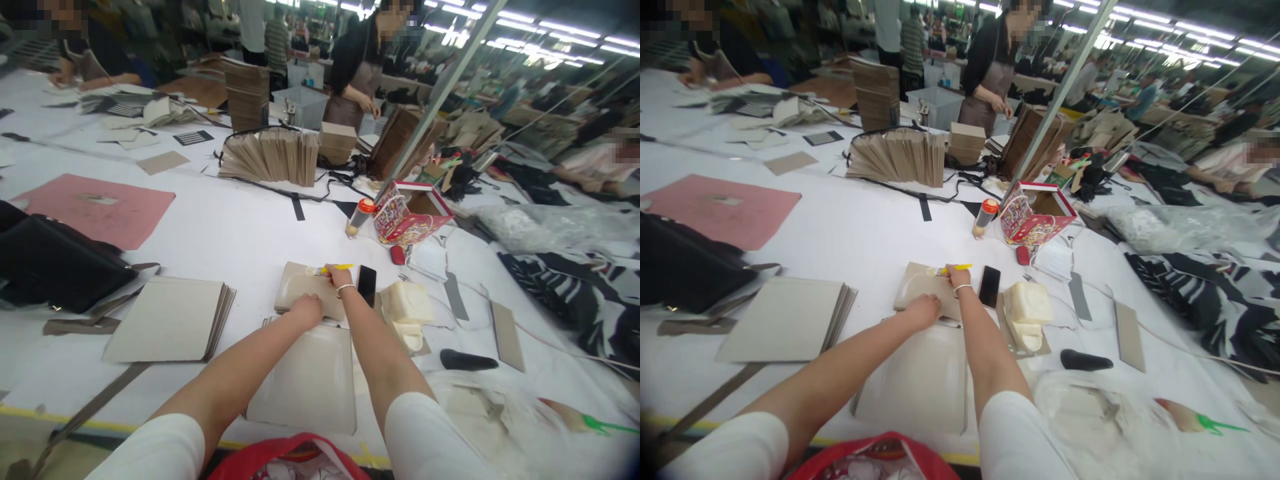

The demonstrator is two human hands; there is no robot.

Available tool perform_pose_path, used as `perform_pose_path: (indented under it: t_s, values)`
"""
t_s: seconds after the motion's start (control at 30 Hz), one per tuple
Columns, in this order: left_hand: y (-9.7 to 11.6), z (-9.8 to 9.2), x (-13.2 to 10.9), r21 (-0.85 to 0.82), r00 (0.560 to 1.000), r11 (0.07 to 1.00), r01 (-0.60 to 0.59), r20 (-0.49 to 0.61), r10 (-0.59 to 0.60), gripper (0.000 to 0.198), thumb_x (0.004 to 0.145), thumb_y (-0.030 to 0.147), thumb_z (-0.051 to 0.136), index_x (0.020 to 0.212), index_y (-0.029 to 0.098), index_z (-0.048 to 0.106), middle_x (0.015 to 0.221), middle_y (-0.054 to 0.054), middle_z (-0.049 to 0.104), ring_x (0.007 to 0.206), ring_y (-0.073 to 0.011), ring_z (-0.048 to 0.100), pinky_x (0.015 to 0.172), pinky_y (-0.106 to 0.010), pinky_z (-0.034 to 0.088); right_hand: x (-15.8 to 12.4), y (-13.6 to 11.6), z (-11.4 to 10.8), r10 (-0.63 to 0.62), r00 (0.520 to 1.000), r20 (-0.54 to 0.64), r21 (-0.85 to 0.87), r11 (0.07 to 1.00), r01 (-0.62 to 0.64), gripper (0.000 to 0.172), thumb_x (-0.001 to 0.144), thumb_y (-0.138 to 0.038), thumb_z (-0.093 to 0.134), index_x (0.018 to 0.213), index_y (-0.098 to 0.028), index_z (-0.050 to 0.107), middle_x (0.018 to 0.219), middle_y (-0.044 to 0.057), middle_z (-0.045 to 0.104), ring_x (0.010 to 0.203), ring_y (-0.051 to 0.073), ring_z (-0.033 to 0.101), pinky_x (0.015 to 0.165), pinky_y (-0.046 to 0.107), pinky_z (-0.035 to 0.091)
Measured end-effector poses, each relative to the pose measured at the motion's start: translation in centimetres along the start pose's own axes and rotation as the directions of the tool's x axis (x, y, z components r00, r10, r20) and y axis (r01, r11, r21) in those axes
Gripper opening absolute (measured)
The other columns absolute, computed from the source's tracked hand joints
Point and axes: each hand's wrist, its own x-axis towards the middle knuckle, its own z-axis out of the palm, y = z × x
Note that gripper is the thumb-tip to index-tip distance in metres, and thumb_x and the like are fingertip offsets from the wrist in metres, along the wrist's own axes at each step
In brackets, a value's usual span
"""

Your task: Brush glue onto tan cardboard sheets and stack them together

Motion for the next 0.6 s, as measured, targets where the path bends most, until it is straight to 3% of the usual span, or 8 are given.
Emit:
perform_pose_path:
  t_s: [0.13, 0.23, 0.3, 0.33, 0.4, 0.47, 0.53, 0.6]
  values:
    - [0.4, -0.3, 0.4, 0.057, 1.0, 0.998, 0.011, -0.006, -0.011, 0.038, 0.078, 0.036, 0.052, 0.106, 0.011, 0.057, 0.108, -0.017, 0.055, 0.102, -0.0286, 0.051, 0.081, -0.037, 0.044, -1.7, 2.2, -5.1, -0.032, 0.99, -0.137, -0.064, 0.998, 0.023, 0.029, 0.076, -0.041, 0.051, 0.07, -0.013, 0.059, 0.053, 0.002, 0.057, 0.04, 0.009, 0.045, 0.042, 0.022, 0.039]
    - [0.7, -0.3, 0.8, 0.122, 1.0, 0.992, 0.01, -0.004, -0.01, 0.047, 0.071, 0.036, 0.061, 0.11, 0.012, 0.053, 0.111, -0.018, 0.052, 0.103, -0.0287, 0.05, 0.081, -0.037, 0.044, -4.0, 3.3, -7.3, -0.111, 0.981, -0.157, -0.112, 0.989, 0.095, 0.028, 0.075, -0.042, 0.053, 0.077, -0.016, 0.063, 0.065, 0.003, 0.062, 0.054, 0.011, 0.054, 0.054, 0.024, 0.045]
    - [1.0, -0.2, 0.9, 0.153, 1.0, 0.988, 0.006, 0.0, -0.006, 0.049, 0.069, 0.03, 0.064, 0.113, 0.012, 0.051, 0.113, -0.018, 0.051, 0.104, -0.0293, 0.049, 0.08, -0.037, 0.045, -6.1, 4.0, -7.8, -0.262, 0.963, -0.065, -0.221, 0.945, 0.242, 0.025, 0.074, -0.04, 0.056, 0.084, -0.019, 0.065, 0.074, 0.003, 0.064, 0.067, 0.013, 0.058, 0.066, 0.025, 0.046]
    - [1.1, -0.2, 1.0, 0.162, 1.0, 0.987, 0.004, -0.001, -0.004, 0.047, 0.07, 0.026, 0.063, 0.113, 0.012, 0.05, 0.114, -0.018, 0.05, 0.104, -0.0296, 0.048, 0.079, -0.037, 0.045, -7.2, 4.5, -7.9, -0.363, 0.931, 0.023, -0.305, 0.885, 0.353, 0.025, 0.075, -0.039, 0.057, 0.088, -0.02, 0.065, 0.078, 0.003, 0.064, 0.073, 0.013, 0.059, 0.07, 0.026, 0.046]
    - [1.2, 0.0, 1.0, 0.173, 1.0, 0.985, -0.005, -0.008, 0.007, 0.042, 0.073, 0.02, 0.059, 0.113, 0.012, 0.05, 0.113, -0.019, 0.05, 0.105, -0.0292, 0.048, 0.078, -0.037, 0.046, -9.5, 5.3, -8.3, -0.521, 0.818, 0.244, -0.452, 0.685, 0.571, 0.025, 0.079, -0.037, 0.054, 0.095, -0.022, 0.065, 0.084, 0.005, 0.064, 0.08, 0.014, 0.059, 0.075, 0.027, 0.045]
    - [1.2, 0.1, 1.0, 0.179, 1.0, 0.984, -0.017, -0.016, 0.02, 0.039, 0.074, 0.018, 0.056, 0.113, 0.012, 0.05, 0.113, -0.018, 0.05, 0.105, -0.0284, 0.048, 0.078, -0.037, 0.046, -11.5, 6.0, -9.0, -0.559, 0.734, 0.385, -0.499, 0.543, 0.675, 0.026, 0.082, -0.035, 0.05, 0.099, -0.022, 0.065, 0.085, 0.006, 0.064, 0.08, 0.015, 0.06, 0.076, 0.028, 0.045]
    - [1.0, 0.1, 1.2, 0.181, 0.999, 0.983, -0.03, -0.017, 0.034, 0.04, 0.072, 0.019, 0.059, 0.111, 0.013, 0.051, 0.113, -0.017, 0.05, 0.106, -0.028, 0.047, 0.081, -0.038, 0.045, -13.0, 6.4, -9.9, -0.547, 0.728, 0.413, -0.467, 0.559, 0.685, 0.024, 0.082, -0.034, 0.051, 0.098, -0.023, 0.066, 0.084, 0.005, 0.065, 0.08, 0.014, 0.06, 0.076, 0.028, 0.046]
    - [0.8, 0.1, 1.4, 0.178, 0.999, 0.983, -0.039, -0.008, 0.041, 0.041, 0.069, 0.021, 0.063, 0.107, 0.013, 0.054, 0.112, -0.017, 0.051, 0.106, -0.028, 0.048, 0.082, -0.037, 0.044, -13.9, 6.3, -10.8, -0.519, 0.78, 0.35, -0.389, 0.677, 0.625, 0.023, 0.08, -0.036, 0.053, 0.092, -0.023, 0.067, 0.086, 0.003, 0.066, 0.081, 0.014, 0.06, 0.077, 0.028, 0.047]
